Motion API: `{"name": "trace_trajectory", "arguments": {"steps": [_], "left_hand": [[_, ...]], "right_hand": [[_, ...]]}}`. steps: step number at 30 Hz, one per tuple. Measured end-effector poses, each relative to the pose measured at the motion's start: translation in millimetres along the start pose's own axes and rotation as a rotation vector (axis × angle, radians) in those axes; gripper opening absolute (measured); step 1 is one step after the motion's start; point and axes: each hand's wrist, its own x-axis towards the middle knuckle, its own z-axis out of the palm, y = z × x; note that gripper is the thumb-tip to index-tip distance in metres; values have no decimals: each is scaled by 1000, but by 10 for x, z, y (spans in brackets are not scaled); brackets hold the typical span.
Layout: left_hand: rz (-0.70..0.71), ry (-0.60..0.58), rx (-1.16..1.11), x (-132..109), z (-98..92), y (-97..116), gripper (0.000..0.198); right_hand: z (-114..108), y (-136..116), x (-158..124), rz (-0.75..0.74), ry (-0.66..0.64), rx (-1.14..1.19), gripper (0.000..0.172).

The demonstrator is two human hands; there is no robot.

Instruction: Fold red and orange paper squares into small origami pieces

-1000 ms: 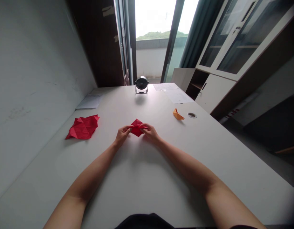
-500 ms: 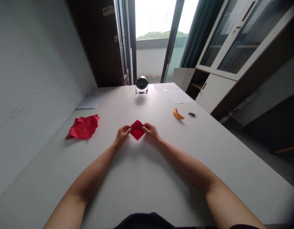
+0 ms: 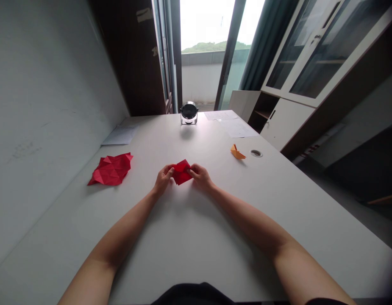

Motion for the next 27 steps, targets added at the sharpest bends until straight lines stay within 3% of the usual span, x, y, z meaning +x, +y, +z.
{"name": "trace_trajectory", "arguments": {"steps": [2,9,16,19,27], "left_hand": [[12,-12,-5,5,15,-7,48],[-7,-25,-64,24,26,-58,85],[-18,-41,0,-18,-1,-32,48],[-62,-50,33,-41,8,-25,43],[-6,-132,130,-43,23,-4,34]], "right_hand": [[-1,-15,-4,2,-2,-6,30],[7,-27,-12,24,22,-22,35],[-4,-27,-27,17,-23,-41,29],[-14,-37,-30,18,-67,-77,35],[-2,-28,-49,-1,-164,-133,26]]}}
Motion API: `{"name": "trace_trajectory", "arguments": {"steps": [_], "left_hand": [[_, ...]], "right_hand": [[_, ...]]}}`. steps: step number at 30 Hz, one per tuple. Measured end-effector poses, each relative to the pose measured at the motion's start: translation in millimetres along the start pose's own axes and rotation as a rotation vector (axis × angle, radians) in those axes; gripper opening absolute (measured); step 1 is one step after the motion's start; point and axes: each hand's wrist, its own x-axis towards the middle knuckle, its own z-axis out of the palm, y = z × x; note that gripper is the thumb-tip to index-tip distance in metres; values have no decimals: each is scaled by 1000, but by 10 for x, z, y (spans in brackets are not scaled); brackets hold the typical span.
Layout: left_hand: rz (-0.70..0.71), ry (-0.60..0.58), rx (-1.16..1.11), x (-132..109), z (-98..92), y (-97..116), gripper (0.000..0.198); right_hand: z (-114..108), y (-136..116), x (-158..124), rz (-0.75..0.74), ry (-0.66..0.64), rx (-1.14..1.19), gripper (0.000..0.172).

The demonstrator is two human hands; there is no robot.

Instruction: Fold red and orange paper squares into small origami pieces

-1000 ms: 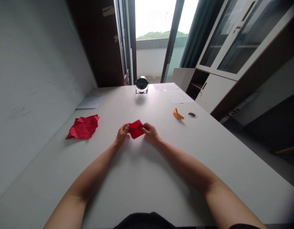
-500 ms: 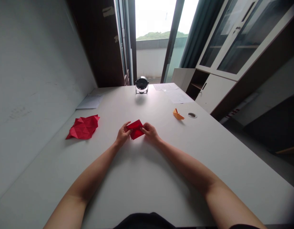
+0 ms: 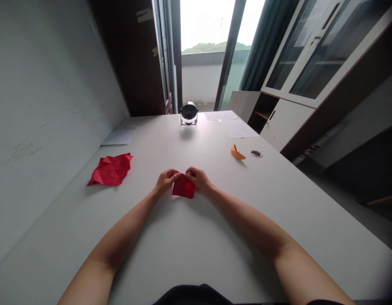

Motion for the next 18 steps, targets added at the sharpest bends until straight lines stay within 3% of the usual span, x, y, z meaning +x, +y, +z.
{"name": "trace_trajectory", "arguments": {"steps": [14,18], "left_hand": [[-10,-52,71,7,-10,-26,33],[-42,-12,16,21,-10,-63,33]], "right_hand": [[-1,-80,-34,-27,-24,61,24],[4,-65,-28,-31,9,99,23]]}}
